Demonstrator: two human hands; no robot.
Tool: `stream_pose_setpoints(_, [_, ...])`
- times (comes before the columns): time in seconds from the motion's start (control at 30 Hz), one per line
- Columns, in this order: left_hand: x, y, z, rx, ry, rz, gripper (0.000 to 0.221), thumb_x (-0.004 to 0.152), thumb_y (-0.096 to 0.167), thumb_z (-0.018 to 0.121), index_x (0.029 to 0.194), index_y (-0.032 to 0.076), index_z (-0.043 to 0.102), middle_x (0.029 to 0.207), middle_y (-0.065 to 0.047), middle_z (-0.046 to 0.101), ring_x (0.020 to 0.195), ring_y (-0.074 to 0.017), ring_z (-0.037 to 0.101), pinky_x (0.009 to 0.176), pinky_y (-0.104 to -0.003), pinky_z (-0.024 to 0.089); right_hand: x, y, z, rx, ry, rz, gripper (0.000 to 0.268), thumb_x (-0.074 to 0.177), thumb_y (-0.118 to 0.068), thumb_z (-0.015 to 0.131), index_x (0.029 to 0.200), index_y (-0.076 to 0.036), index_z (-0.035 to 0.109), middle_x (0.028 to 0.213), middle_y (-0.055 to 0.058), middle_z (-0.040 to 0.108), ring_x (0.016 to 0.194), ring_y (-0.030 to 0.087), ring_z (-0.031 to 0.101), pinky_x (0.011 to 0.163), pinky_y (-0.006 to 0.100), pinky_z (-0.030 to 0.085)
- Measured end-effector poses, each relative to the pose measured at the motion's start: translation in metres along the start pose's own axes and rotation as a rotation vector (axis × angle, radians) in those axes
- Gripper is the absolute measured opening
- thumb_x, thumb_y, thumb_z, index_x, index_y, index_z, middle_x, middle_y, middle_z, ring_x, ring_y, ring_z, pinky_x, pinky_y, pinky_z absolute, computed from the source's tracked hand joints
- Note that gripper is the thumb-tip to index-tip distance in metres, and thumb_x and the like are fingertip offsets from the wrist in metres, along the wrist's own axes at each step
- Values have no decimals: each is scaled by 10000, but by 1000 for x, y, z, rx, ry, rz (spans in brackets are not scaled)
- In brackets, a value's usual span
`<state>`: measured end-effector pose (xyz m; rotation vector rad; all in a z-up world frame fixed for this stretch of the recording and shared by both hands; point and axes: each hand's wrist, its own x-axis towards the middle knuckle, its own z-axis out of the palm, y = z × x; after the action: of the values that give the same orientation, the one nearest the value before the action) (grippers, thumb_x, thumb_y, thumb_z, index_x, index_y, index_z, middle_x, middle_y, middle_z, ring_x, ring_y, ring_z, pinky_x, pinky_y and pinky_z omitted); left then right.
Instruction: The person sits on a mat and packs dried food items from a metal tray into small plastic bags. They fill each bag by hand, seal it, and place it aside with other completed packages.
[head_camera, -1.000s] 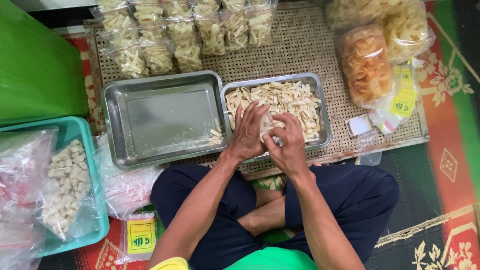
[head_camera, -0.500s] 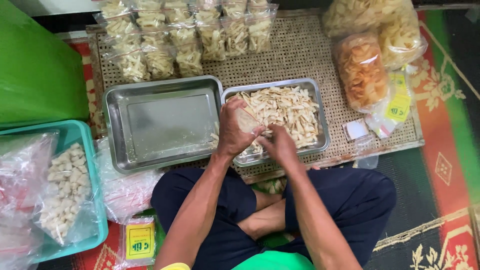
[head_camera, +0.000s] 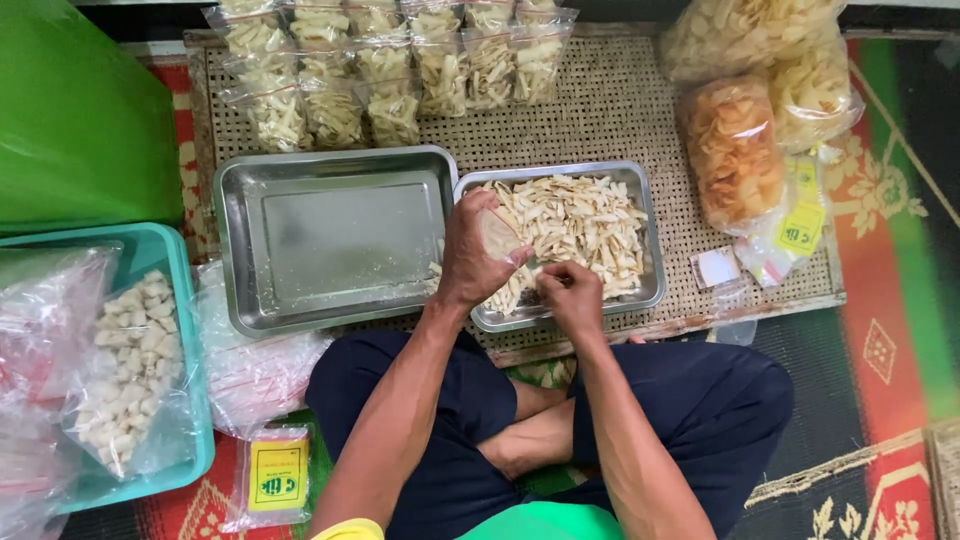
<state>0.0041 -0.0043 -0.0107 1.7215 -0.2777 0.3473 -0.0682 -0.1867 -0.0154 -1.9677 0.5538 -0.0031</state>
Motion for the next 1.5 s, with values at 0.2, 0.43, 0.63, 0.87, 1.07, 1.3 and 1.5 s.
stream_pose_setpoints(0.2, [-3, 5, 5, 32, -32, 104, 851, 587, 206, 966, 1319, 83, 550, 1193, -140, 612, 1269, -427, 563, 1141, -522, 384, -16, -49, -39, 369, 24, -21, 134, 843, 39, 784, 953, 81, 721, 785, 153, 652, 639, 218, 712, 500, 311, 636])
stream_pose_setpoints(0.43, [-7, 8, 10, 92, -85, 126, 803, 595, 117, 918, 1317, 97, 567, 1194, -131, 606, 1269, -413, 566, 1129, -534, 393, -26, -127, -48, 95, -65, -370, 161, 838, -31, 874, 959, -2, 772, 908, 176, 711, 846, 330, 777, 688, 382, 642])
stream_pose_setpoints(0.63, [-12, 4, 12, 140, -80, 194, 766, 585, 142, 895, 1280, 97, 576, 1170, -124, 606, 1245, -398, 579, 1114, -502, 413, -33, -155, -25, -402, -206, -678, 151, 848, 48, 793, 983, -20, 785, 930, 170, 702, 697, 278, 736, 578, 334, 648])
stream_pose_setpoints(0.87, [-8, 2, 5, 57, -41, 165, 758, 605, 159, 906, 1285, 94, 576, 1175, -135, 617, 1232, -404, 592, 1097, -502, 425, -13, -112, -38, -370, -81, -599, 192, 924, 18, 739, 1115, 34, 729, 1051, 222, 677, 796, 333, 738, 627, 357, 629])
stream_pose_setpoints(1.07, [1, 8, -2, 6, 11, 131, 757, 618, 183, 924, 1276, 65, 569, 1163, -151, 610, 1225, -429, 584, 1099, -523, 424, -12, -32, -5, -751, -298, -101, 466, 855, -353, 807, 1225, -105, 672, 1197, 232, 641, 1068, 504, 683, 891, 652, 553])
stream_pose_setpoints(1.3, [1, 10, -6, -14, 24, 128, 781, 633, 224, 945, 1291, 55, 560, 1172, -156, 615, 1221, -440, 589, 1090, -540, 433, -15, -10, 41, -567, -179, -195, 276, 840, -275, 695, 855, -5, 637, 896, 233, 642, 871, 607, 636, 652, 669, 458])
stream_pose_setpoints(1.5, [2, 11, -10, -18, 11, 87, 772, 637, 206, 948, 1282, 48, 556, 1188, -162, 605, 1232, -431, 582, 1111, -526, 419, 1, 18, 16, -451, -115, 52, 200, 825, -316, 759, 1012, -252, 790, 926, 59, 781, 961, 326, 750, 860, 493, 576])
